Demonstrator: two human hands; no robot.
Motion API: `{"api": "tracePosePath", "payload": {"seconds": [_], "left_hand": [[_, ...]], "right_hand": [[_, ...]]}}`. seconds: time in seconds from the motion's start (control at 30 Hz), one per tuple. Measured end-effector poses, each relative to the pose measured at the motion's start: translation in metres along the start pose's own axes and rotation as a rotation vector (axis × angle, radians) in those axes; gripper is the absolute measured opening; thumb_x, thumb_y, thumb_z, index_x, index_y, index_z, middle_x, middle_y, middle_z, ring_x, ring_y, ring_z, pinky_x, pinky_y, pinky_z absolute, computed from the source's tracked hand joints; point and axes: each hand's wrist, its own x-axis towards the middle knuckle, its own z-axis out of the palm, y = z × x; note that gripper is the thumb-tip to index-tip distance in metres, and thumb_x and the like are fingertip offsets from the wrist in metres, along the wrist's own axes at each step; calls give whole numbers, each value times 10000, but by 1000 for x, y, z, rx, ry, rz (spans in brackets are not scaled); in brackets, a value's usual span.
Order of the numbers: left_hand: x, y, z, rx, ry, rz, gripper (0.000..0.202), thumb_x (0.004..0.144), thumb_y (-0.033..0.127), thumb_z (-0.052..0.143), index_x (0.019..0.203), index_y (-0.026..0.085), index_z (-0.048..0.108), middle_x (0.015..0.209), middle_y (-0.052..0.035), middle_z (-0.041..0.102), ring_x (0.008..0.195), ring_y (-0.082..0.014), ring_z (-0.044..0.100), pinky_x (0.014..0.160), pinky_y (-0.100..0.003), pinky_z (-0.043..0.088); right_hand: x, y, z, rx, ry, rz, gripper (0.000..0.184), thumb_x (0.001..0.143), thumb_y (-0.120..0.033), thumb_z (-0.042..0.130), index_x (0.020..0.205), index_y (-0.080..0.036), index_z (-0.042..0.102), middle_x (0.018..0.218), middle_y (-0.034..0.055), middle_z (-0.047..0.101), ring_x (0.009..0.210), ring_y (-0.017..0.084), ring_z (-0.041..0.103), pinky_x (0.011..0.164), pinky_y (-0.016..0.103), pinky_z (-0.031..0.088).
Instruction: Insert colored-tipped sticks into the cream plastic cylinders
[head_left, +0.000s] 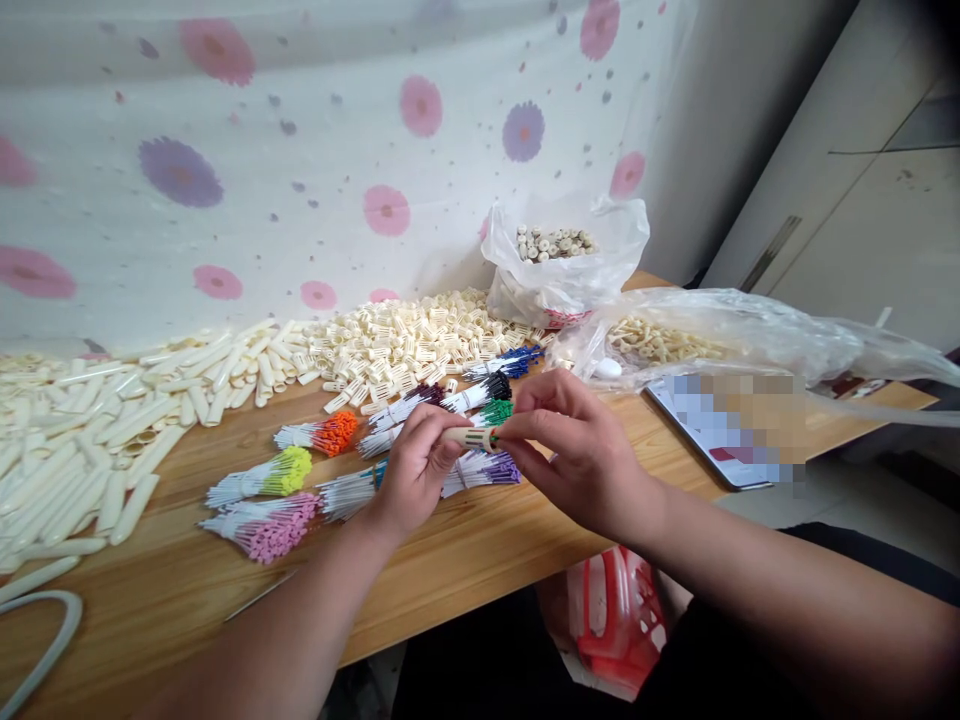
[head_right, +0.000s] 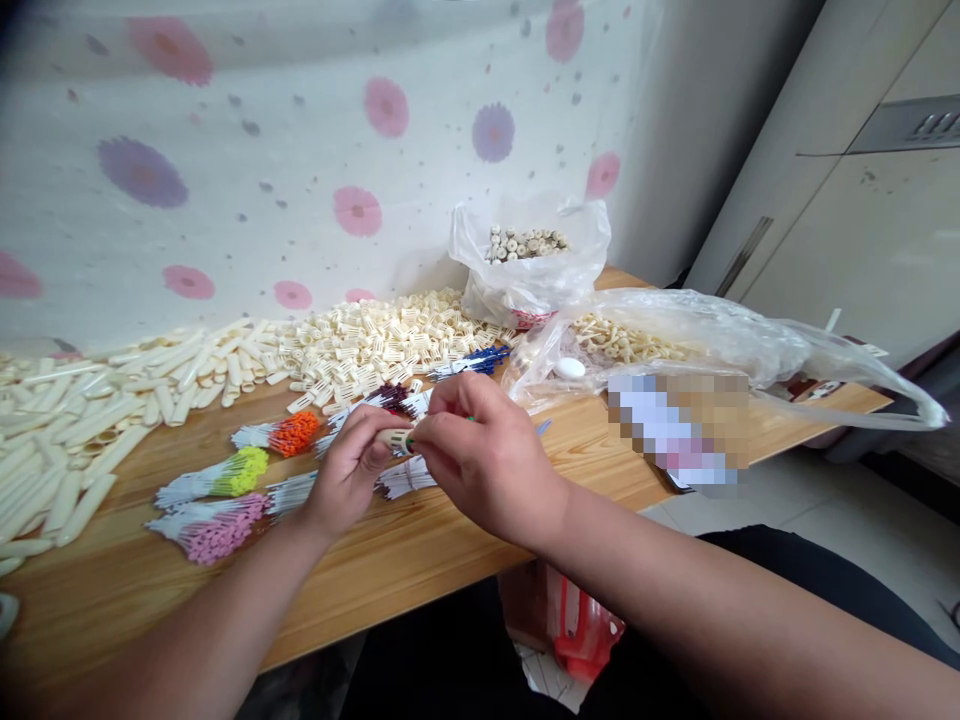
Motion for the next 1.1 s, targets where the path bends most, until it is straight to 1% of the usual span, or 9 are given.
{"api": "tracePosePath", "payload": {"seconds": [0.27, 0.5, 0.6, 0.7, 0.8, 0.87, 0.93, 1.0, 1.1], "left_hand": [[-1, 6, 3, 114, 117, 32, 406, 885, 526, 434, 969, 197, 656, 893, -60, 559, 853, -193, 550, 760, -307, 449], [0, 10, 1, 215, 197, 55, 354, 873, 499, 487, 917, 201, 675, 842, -50, 543, 785, -182, 539, 708, -288, 447], [1, 7, 1, 162, 184, 40, 345, 875, 484, 495, 916, 188, 667, 858, -52, 540, 816, -186, 542, 734, -293, 441], [0, -3, 4, 21, 149, -58, 359, 873, 504, 490, 894, 182, 650, 853, -46, 547, 813, -185, 535, 743, -294, 426], [0, -19, 7, -189, 164, -243, 412, 858, 576, 460, 879, 193, 609, 814, -28, 558, 743, -167, 510, 707, -281, 412], [1, -27, 9, -320, 188, -334, 443, 831, 625, 460, 859, 199, 577, 779, -13, 544, 710, -155, 489, 680, -267, 404], [3, -30, 9, -390, 189, -384, 425, 799, 623, 520, 810, 199, 542, 731, 9, 506, 683, -140, 467, 661, -251, 393], [6, -30, 8, -404, 189, -427, 399, 771, 585, 594, 766, 194, 514, 697, 26, 480, 666, -127, 457, 657, -242, 388], [8, -29, 6, -410, 211, -470, 374, 758, 540, 639, 753, 186, 520, 711, 22, 514, 703, -132, 500, 697, -253, 408]], "right_hand": [[2, 3, 2, 130, 16, 93, 113, 799, -85, 586, 743, -166, 641, 807, 28, 502, 804, 147, 531, 705, 293, 467], [-3, 0, 8, 270, 13, 295, 101, 806, -101, 606, 742, -154, 665, 798, 22, 529, 786, 131, 530, 711, 276, 447], [-3, 4, 7, 380, -30, 335, 101, 829, -152, 604, 788, -168, 695, 821, 25, 557, 803, 131, 547, 739, 293, 456], [3, 24, 2, 439, -91, 322, 114, 834, -205, 604, 834, -177, 714, 842, 36, 604, 845, 144, 577, 770, 313, 471], [11, 58, 1, 272, -122, 410, 131, 823, -214, 596, 834, -155, 712, 838, 52, 656, 814, 153, 608, 748, 309, 482], [15, 81, 5, 103, -230, 479, 149, 830, -197, 572, 859, -151, 712, 849, 57, 687, 762, 148, 625, 705, 287, 483], [18, 97, 13, -93, -392, 414, 182, 849, -167, 534, 890, -157, 711, 873, 60, 703, 773, 146, 631, 709, 265, 472], [20, 106, 24, -238, -512, 313, 205, 856, -141, 512, 890, -166, 712, 897, 61, 702, 823, 151, 623, 733, 250, 451], [23, 113, 40, -322, -581, 251, 210, 845, -127, 510, 859, -166, 716, 932, 77, 683, 883, 173, 603, 732, 248, 419]]}}
